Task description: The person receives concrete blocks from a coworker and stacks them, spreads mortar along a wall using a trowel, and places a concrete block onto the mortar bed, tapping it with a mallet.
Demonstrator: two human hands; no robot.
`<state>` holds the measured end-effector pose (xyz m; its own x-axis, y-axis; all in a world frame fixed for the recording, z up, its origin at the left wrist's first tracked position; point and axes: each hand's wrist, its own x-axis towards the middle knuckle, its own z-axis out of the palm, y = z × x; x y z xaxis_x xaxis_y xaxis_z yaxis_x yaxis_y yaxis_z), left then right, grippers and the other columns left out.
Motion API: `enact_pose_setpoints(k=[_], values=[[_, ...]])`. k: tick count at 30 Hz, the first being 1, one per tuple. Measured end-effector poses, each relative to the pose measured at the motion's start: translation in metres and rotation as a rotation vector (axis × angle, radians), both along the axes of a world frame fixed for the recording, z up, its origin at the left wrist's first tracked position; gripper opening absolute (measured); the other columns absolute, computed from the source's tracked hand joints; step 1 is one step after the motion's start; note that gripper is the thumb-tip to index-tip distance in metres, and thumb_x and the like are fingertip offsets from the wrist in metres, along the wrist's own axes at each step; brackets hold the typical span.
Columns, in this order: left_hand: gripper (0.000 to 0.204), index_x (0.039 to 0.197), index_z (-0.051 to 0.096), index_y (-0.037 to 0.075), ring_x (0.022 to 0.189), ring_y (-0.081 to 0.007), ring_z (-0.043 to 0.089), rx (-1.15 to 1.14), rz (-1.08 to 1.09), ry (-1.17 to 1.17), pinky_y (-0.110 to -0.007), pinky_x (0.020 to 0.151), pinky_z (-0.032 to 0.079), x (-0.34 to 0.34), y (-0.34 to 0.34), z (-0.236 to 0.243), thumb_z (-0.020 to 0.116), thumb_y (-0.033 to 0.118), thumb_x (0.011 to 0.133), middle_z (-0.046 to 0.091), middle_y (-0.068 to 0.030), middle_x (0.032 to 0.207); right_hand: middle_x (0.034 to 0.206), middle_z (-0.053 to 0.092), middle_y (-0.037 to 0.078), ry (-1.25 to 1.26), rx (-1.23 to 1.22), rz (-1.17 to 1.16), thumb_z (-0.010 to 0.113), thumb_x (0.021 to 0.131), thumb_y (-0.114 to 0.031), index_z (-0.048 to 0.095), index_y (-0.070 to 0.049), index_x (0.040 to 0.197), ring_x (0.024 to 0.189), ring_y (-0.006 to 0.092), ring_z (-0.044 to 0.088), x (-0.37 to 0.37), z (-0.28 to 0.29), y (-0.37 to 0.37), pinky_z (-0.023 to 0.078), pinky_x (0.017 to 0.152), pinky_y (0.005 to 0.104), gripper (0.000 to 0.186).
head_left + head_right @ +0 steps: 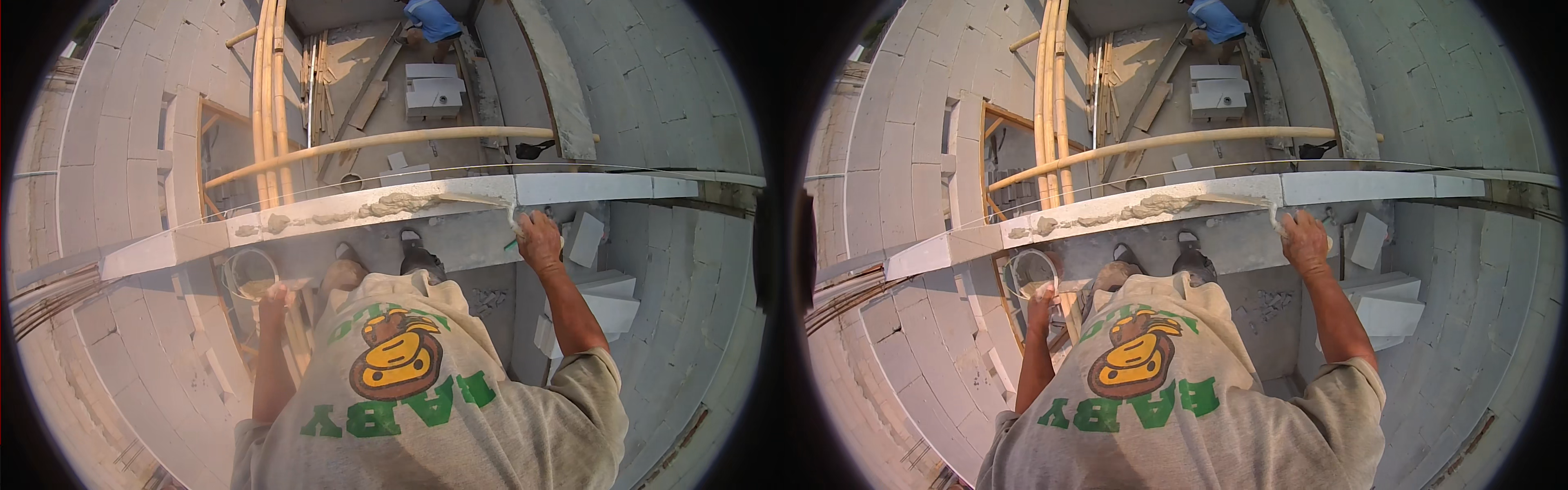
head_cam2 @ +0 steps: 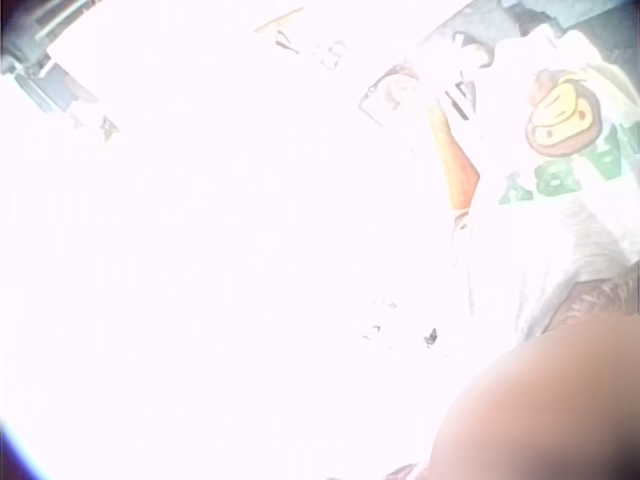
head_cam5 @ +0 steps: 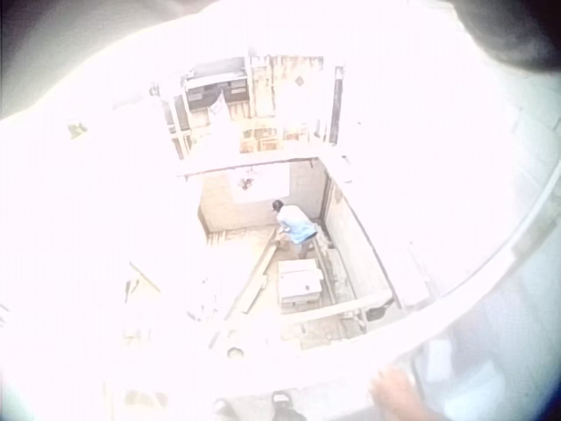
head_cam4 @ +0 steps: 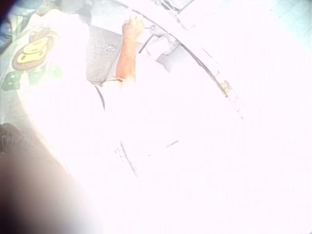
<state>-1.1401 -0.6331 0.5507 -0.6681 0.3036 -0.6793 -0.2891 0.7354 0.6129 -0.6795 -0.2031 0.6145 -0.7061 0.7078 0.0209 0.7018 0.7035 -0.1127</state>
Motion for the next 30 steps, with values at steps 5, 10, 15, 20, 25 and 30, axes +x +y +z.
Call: enact_pose_setpoints(k=[5,10,15,20,25,30], values=[[0.052,0.122,0.059,0.006,0.089,-0.0195,0.063,-0.07,-0.092,0.136,-0.031,0.073,0.049,-0.029,-0.025,0.013,0.064,0.043,0.087,0.065,-0.006,0.103,0.086,0.051,0.012,-0.018,0.019,-0.064,0.072,0.071,-0.015,0.056,-0.009,0.09,0.082,0.0304,0.057,-0.006,-0.022,-0.013,0.047,0.067,0.0415,0.025],[0.051,0.12,0.059,0.005,0.09,-0.0197,0.063,-0.022,-0.084,0.072,-0.032,0.074,0.048,-0.016,0.002,0.047,0.064,0.042,0.087,0.065,-0.0069,0.102,0.088,0.052,0.013,-0.01,-0.319,-0.251,0.071,0.075,-0.019,0.055,-0.004,0.095,0.088,0.033,0.058,-0.028,-0.061,-0.067,0.05,0.072,0.043,0.03],[0.039,0.113,0.065,0.002,0.098,-0.0189,0.061,-0.334,-0.72,0.162,-0.034,0.083,0.048,-0.007,0.037,0.074,0.062,0.033,0.089,0.066,-0.0107,0.108,0.093,0.054,0.015,0.169,-0.376,-0.474,0.069,0.076,-0.019,0.053,-0.001,0.097,0.092,0.0369,0.058,-0.084,-0.112,-0.114,0.051,0.076,0.045,0.032],[0.043,0.119,0.062,0.001,0.108,-0.0252,0.062,0.0,-1.056,-0.03,-0.035,0.092,0.047,-0.027,0.127,0.204,0.062,0.031,0.089,0.066,-0.0158,0.114,0.098,0.055,0.021,0.253,-0.21,-0.758,0.066,0.081,-0.019,0.049,0.001,0.107,0.092,0.0424,0.058,-0.124,-0.164,-0.161,0.05,0.077,0.048,0.037],[0.049,0.116,0.063,-0.002,0.108,-0.0264,0.06,0.174,-1.117,0.084,-0.035,0.094,0.044,-0.114,0.138,0.279,0.065,0.037,0.086,0.064,-0.0164,0.113,0.104,0.057,0.024,0.209,-0.445,-1.054,0.066,0.08,-0.018,0.047,0.001,0.11,0.097,0.0427,0.059,-0.159,-0.145,-0.238,0.049,0.081,0.0475,0.041],[0.05,0.124,0.058,-0.001,0.112,-0.0249,0.058,0.409,-0.839,0.361,-0.038,0.096,0.044,-0.202,0.094,0.28,0.064,0.033,0.087,0.062,-0.0155,0.119,0.099,0.061,0.024,0.236,-0.221,-1.051,0.066,0.079,-0.016,0.049,0.001,0.11,0.094,0.0455,0.059,-0.193,-0.084,-0.294,0.047,0.082,0.0479,0.04]])
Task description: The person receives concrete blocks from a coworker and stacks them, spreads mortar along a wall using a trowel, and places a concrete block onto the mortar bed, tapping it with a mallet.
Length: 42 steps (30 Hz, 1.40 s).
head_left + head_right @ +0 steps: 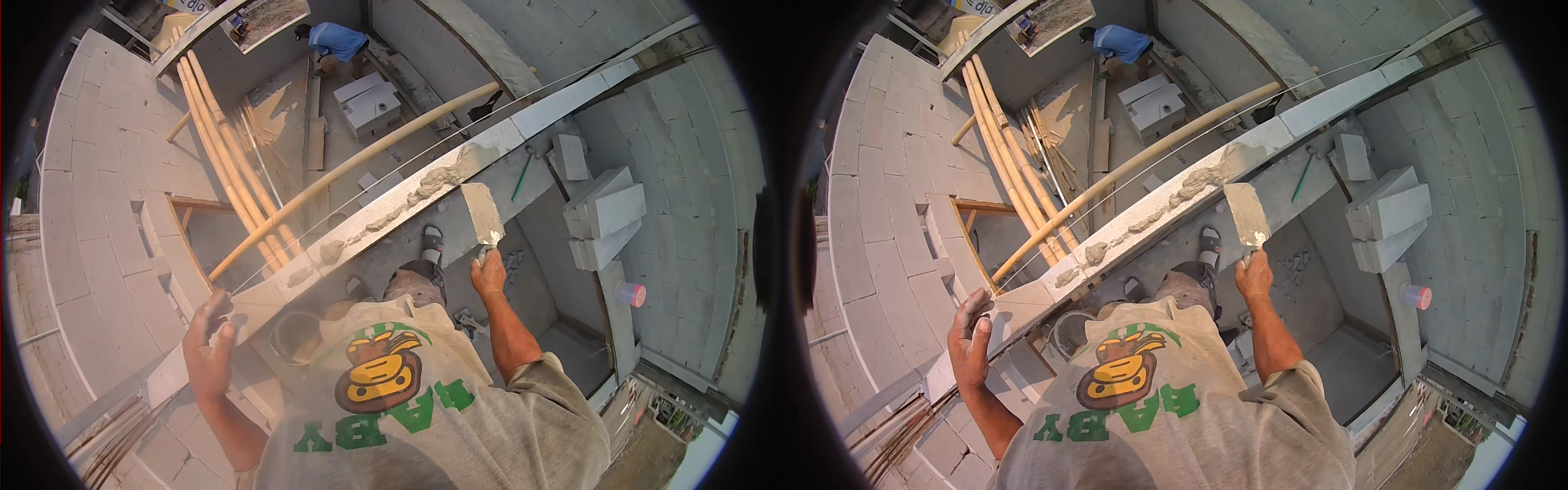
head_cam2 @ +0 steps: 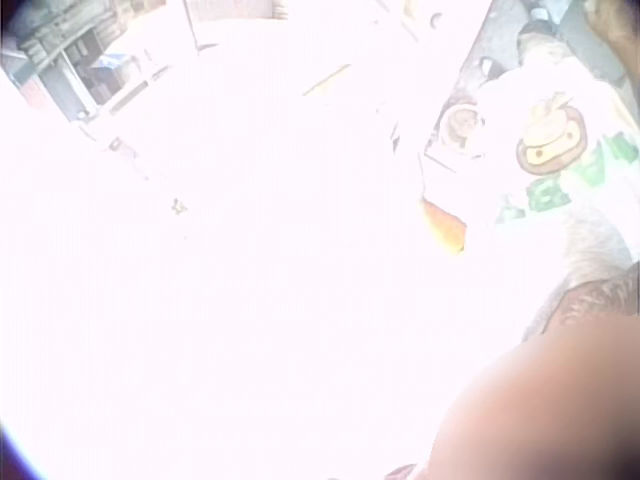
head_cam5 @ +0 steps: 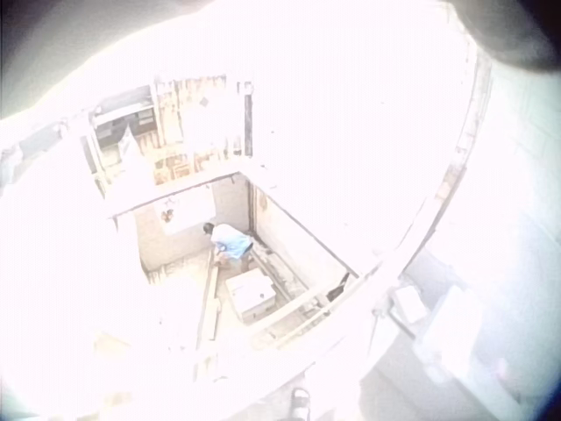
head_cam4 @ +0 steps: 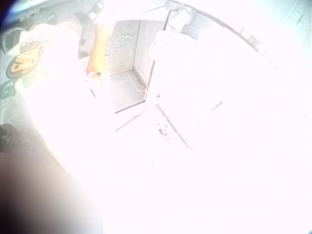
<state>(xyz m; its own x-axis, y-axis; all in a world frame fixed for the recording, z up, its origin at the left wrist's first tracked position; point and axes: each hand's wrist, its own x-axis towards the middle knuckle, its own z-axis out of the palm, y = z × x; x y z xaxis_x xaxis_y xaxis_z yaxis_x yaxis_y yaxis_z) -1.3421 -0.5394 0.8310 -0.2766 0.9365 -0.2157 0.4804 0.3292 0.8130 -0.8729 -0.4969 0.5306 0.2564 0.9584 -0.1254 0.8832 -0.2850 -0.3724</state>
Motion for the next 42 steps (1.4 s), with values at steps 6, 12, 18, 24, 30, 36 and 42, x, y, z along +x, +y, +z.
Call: enact_pose_setpoints(k=[6,12,18,24,30,36,42], values=[[0.048,0.126,0.057,-0.002,0.113,-0.0258,0.058,0.099,0.004,0.052,-0.038,0.098,0.043,-0.034,0.002,-0.017,0.062,0.029,0.089,0.061,-0.0165,0.12,0.08,0.064,0.014,0.625,-0.059,-0.227,0.069,0.077,-0.026,0.06,0.003,0.087,0.075,0.0237,0.061,-0.007,0.101,0.059,0.047,0.072,0.0375,0.032],[0.041,0.127,0.056,-0.003,0.112,-0.0244,0.058,0.142,-0.018,0.155,-0.036,0.098,0.042,-0.053,0.007,-0.022,0.058,0.017,0.092,0.06,-0.017,0.122,0.075,0.061,0.011,0.393,-0.262,-0.231,0.067,0.082,-0.033,0.059,0.001,0.095,0.06,0.02,0.06,0.012,0.139,0.114,0.048,0.055,0.0345,0.038],[0.038,0.126,0.056,-0.004,0.112,-0.0243,0.058,0.139,0.072,0.14,-0.036,0.099,0.042,-0.066,-0.01,-0.031,0.057,0.013,0.092,0.06,-0.0179,0.123,0.069,0.053,0.005,0.548,-0.495,-0.196,0.061,0.089,-0.033,0.056,-0.003,0.094,0.05,0.0153,0.054,0.0,0.152,0.136,0.044,0.043,0.031,0.03],[0.037,0.125,0.057,-0.002,0.113,-0.0243,0.058,0.154,0.091,0.116,-0.036,0.098,0.042,-0.064,-0.021,-0.039,0.058,0.016,0.092,0.062,-0.0167,0.121,0.072,0.056,0.008,0.476,-0.552,-0.066,0.059,0.091,-0.034,0.057,0.0,0.096,0.053,0.0178,0.056,-0.072,0.143,0.081,0.046,0.047,0.0339,0.034],[0.038,0.123,0.059,-0.002,0.111,-0.0244,0.058,0.154,0.093,0.132,-0.036,0.097,0.043,-0.068,-0.024,-0.045,0.06,0.019,0.091,0.061,-0.0156,0.12,0.083,0.065,0.023,0.456,-0.538,0.117,0.057,0.091,-0.032,0.058,0.006,0.099,0.074,0.0344,0.066,-0.153,0.128,0.023,0.051,0.07,0.0433,0.039],[0.039,0.122,0.06,-0.001,0.108,-0.0235,0.061,0.185,0.103,0.089,-0.034,0.096,0.044,-0.069,-0.032,-0.048,0.061,0.021,0.09,0.062,-0.0152,0.117,0.095,0.063,0.033,0.349,-0.532,0.442,0.055,0.092,-0.036,0.053,0.006,0.1,0.095,0.0474,0.06,-0.222,0.112,-0.023,0.047,0.084,0.0503,0.042],[0.039,0.121,0.061,-0.001,0.105,-0.0232,0.062,0.225,0.181,0.083,-0.034,0.094,0.045,-0.074,-0.045,-0.041,0.061,0.021,0.089,0.062,-0.0153,0.117,0.091,0.064,0.031,0.277,-0.587,0.626,0.054,0.092,-0.035,0.051,0.005,0.098,0.09,0.046,0.062,-0.259,0.103,-0.04,0.047,0.081,0.0527,0.041]])
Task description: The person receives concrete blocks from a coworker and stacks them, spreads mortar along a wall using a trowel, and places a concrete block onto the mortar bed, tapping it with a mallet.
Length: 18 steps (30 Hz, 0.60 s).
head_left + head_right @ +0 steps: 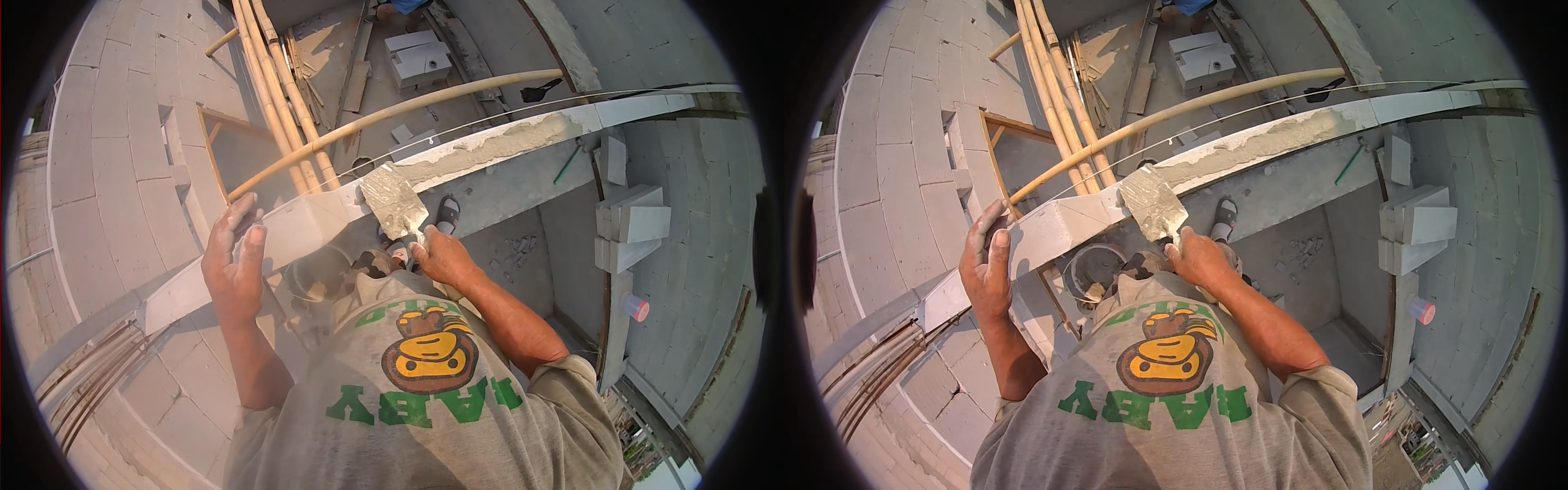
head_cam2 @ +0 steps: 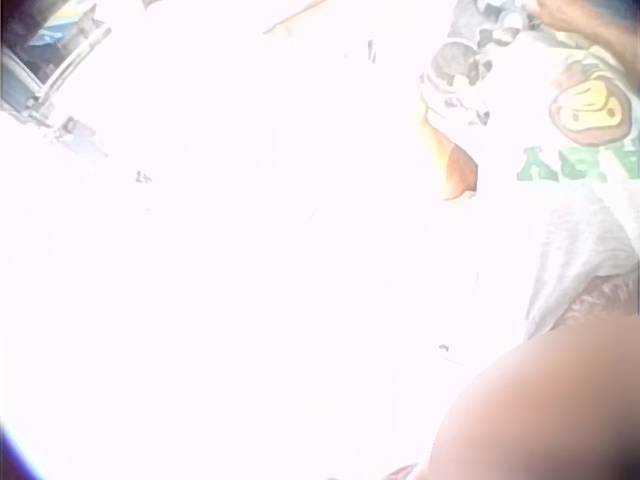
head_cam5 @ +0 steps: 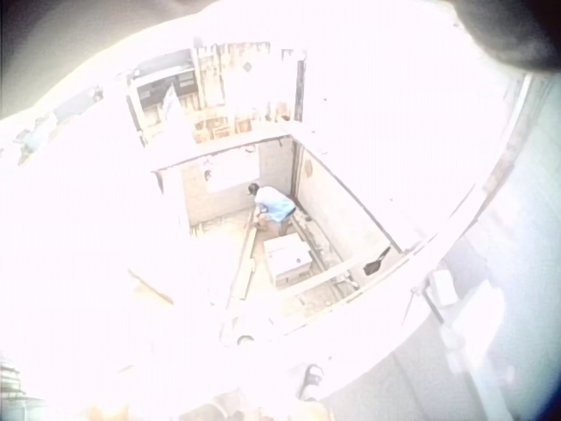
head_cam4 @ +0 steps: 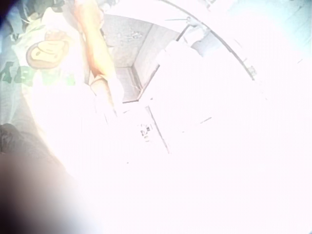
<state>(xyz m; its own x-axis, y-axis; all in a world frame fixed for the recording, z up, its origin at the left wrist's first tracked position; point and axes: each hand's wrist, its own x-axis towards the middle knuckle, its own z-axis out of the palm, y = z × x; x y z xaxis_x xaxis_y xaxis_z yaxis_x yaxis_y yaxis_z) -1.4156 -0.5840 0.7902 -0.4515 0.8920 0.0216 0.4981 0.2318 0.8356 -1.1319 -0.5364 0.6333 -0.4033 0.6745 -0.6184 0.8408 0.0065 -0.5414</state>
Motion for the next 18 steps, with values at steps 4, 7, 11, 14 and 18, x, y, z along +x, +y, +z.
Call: enact_pose_setpoints(k=[4,7,11,14,18], values=[[0.037,0.121,0.061,0.0,0.103,-0.0227,0.063,0.02,0.012,-0.019,-0.033,0.091,0.046,0.002,-0.008,-0.005,0.061,0.018,0.089,0.062,-0.0148,0.117,0.089,0.064,0.029,-0.042,0.01,0.148,0.053,0.091,-0.031,0.051,0.005,0.099,0.088,0.0452,0.063,-0.019,0.006,0.0,0.048,0.081,0.0518,0.037],[0.037,0.12,0.061,0.0,0.101,-0.0224,0.063,0.027,-0.01,-0.053,-0.033,0.091,0.046,0.007,-0.009,-0.006,0.061,0.017,0.088,0.062,-0.0147,0.116,0.089,0.065,0.03,-0.032,0.066,0.182,0.054,0.091,-0.028,0.052,0.004,0.099,0.087,0.0441,0.064,-0.024,0.007,-0.005,0.05,0.08,0.0498,0.033],[0.036,0.12,0.062,0.0,0.1,-0.0225,0.063,0.03,-0.052,-0.072,-0.034,0.09,0.047,0.016,-0.004,-0.007,0.062,0.015,0.088,0.063,-0.0145,0.115,0.09,0.065,0.027,-0.094,0.169,0.22,0.057,0.089,-0.03,0.051,0.003,0.099,0.085,0.0417,0.065,-0.016,-0.006,-0.006,0.051,0.078,0.0494,0.034],[0.036,0.12,0.061,-0.001,0.099,-0.0226,0.063,0.052,-0.101,-0.021,-0.033,0.089,0.047,0.021,0.003,0.002,0.062,0.016,0.088,0.063,-0.0145,0.114,0.09,0.065,0.025,-0.14,0.209,0.224,0.057,0.089,-0.029,0.051,0.001,0.101,0.085,0.0402,0.065,-0.007,0.002,0.001,0.052,0.076,0.0484,0.033],[0.037,0.12,0.061,-0.002,0.098,-0.0229,0.064,0.097,-0.114,-0.034,-0.033,0.088,0.047,0.022,0.01,0.005,0.062,0.018,0.089,0.063,-0.0149,0.113,0.09,0.065,0.025,-0.25,0.233,0.168,0.057,0.089,-0.028,0.052,-0.001,0.101,0.085,0.0403,0.065,0.019,0.002,0.014,0.052,0.075,0.0487,0.03]])
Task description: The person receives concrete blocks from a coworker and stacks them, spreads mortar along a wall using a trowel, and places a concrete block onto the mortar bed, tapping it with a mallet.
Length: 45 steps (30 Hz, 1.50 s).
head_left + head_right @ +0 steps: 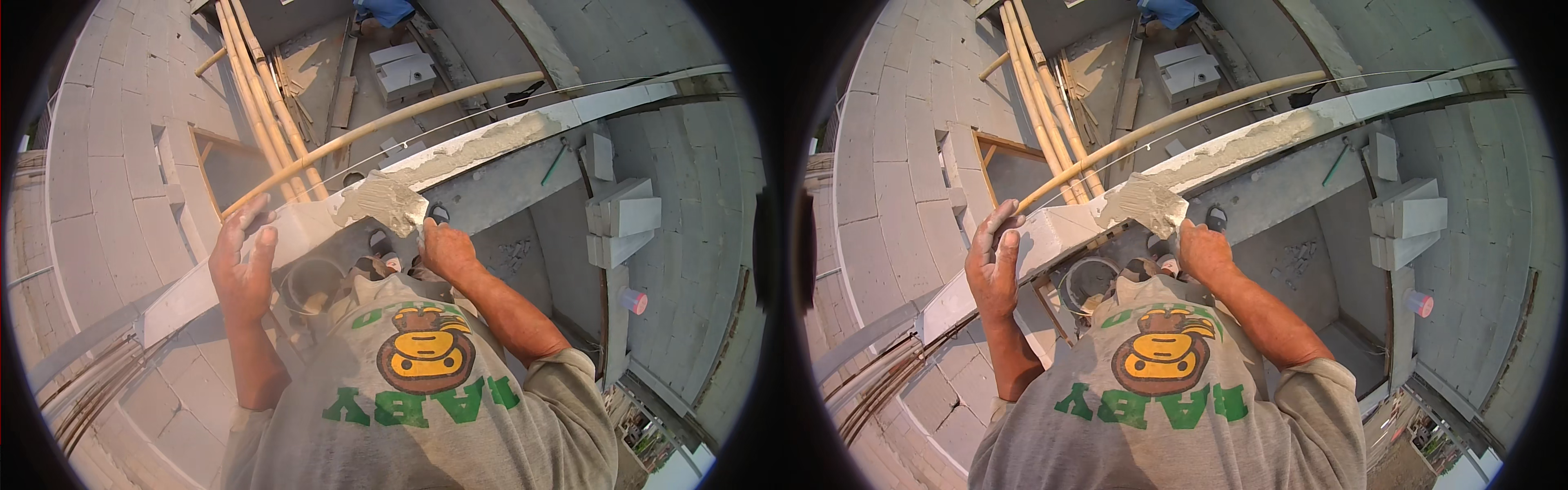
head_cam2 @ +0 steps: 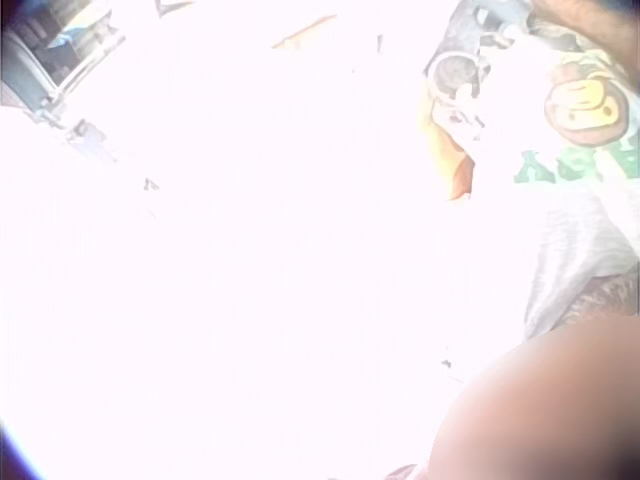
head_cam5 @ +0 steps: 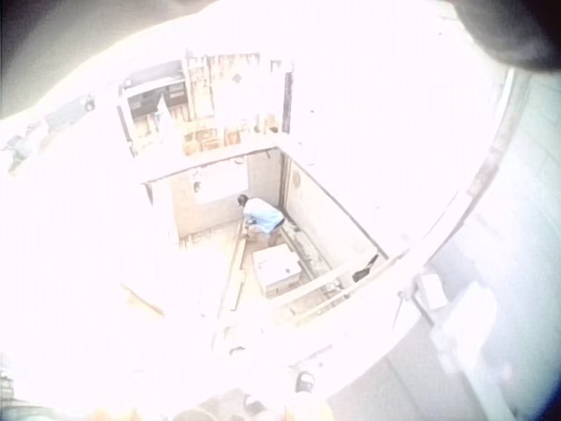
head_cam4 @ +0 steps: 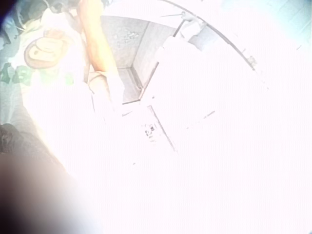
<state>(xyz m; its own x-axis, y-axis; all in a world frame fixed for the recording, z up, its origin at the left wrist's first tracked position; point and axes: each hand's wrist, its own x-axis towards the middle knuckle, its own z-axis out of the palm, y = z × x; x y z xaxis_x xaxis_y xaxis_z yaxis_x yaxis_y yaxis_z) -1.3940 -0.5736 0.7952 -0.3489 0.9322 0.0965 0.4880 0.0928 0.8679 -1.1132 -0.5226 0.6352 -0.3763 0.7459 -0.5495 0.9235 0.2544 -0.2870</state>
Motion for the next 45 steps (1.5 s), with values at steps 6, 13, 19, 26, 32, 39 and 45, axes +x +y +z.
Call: enact_pose_setpoints(k=[6,13,19,26,32,39,45], values=[[0.037,0.12,0.061,-0.002,0.099,-0.0234,0.064,-0.015,-0.004,-0.022,-0.033,0.089,0.047,0.017,0.008,0.002,0.062,0.018,0.09,0.064,-0.0152,0.113,0.092,0.065,0.027,-0.076,0.128,-0.184,0.056,0.087,-0.02,0.054,0.001,0.098,0.086,0.0403,0.066,0.051,0.013,0.034,0.052,0.077,0.0481,0.024],[0.036,0.12,0.061,-0.002,0.102,-0.0235,0.063,-0.01,0.0,0.047,-0.034,0.093,0.046,0.025,0.012,-0.003,0.061,0.016,0.089,0.064,-0.0158,0.114,0.089,0.065,0.027,0.213,-0.155,-0.163,0.062,0.086,-0.035,0.058,0.003,0.099,0.091,0.0405,0.064,0.065,0.035,0.049,0.048,0.084,0.0489,0.04],[0.036,0.123,0.058,-0.003,0.102,-0.0201,0.062,-0.059,0.05,0.1,-0.034,0.094,0.046,0.015,0.0,-0.006,0.057,0.019,0.094,0.062,-0.0152,0.115,0.068,0.058,0.007,0.854,-1.275,-0.569,0.066,0.084,-0.027,0.06,-0.001,0.105,0.048,0.017,0.058,0.009,0.011,0.016,0.047,0.041,0.0284,0.033],[0.033,0.116,0.064,0.001,0.104,-0.0248,0.062,-0.236,0.186,0.069,-0.035,0.094,0.045,0.007,-0.023,-0.025,0.062,0.02,0.088,0.067,-0.0154,0.108,0.064,0.054,0.004,1.079,-1.52,-0.651,0.066,0.085,-0.021,0.055,-0.001,0.107,0.042,0.0144,0.055,-0.036,-0.024,-0.014,0.047,0.037,0.026,0.032],[0.032,0.114,0.065,0.003,0.1,-0.0265,0.063,-0.251,0.094,0.142,-0.034,0.091,0.046,0.003,-0.029,-0.04,0.063,0.021,0.086,0.066,-0.0149,0.106,0.072,0.06,0.007,1.072,-1.305,-0.463,0.067,0.084,-0.021,0.056,0.001,0.107,0.049,0.0122,0.057,-0.056,-0.025,-0.036,0.048,0.045,0.0262,0.033],[0.028,0.109,0.065,-0.002,0.096,-0.0198,0.063,-0.231,0.043,0.24,-0.031,0.086,0.049,0.0,-0.024,-0.041,0.06,0.018,0.09,0.065,-0.0142,0.103,0.078,0.062,0.007,0.861,-0.872,-0.119,0.064,0.079,-0.016,0.059,-0.004,0.116,0.054,0.012,0.057,-0.03,-0.052,-0.05,0.049,0.05,0.0258,0.039],[0.023,0.107,0.066,-0.002,0.089,-0.0167,0.064,-0.268,0.104,0.156,-0.028,0.079,0.051,-0.006,-0.027,-0.051,0.058,0.014,0.091,0.065,-0.0121,0.101,0.069,0.06,0.006,0.721,-0.682,-0.093,0.065,0.078,-0.015,0.06,-0.002,0.094,0.055,0.0141,0.058,0.018,-0.042,-0.034,0.048,0.052,0.0286,0.022]])
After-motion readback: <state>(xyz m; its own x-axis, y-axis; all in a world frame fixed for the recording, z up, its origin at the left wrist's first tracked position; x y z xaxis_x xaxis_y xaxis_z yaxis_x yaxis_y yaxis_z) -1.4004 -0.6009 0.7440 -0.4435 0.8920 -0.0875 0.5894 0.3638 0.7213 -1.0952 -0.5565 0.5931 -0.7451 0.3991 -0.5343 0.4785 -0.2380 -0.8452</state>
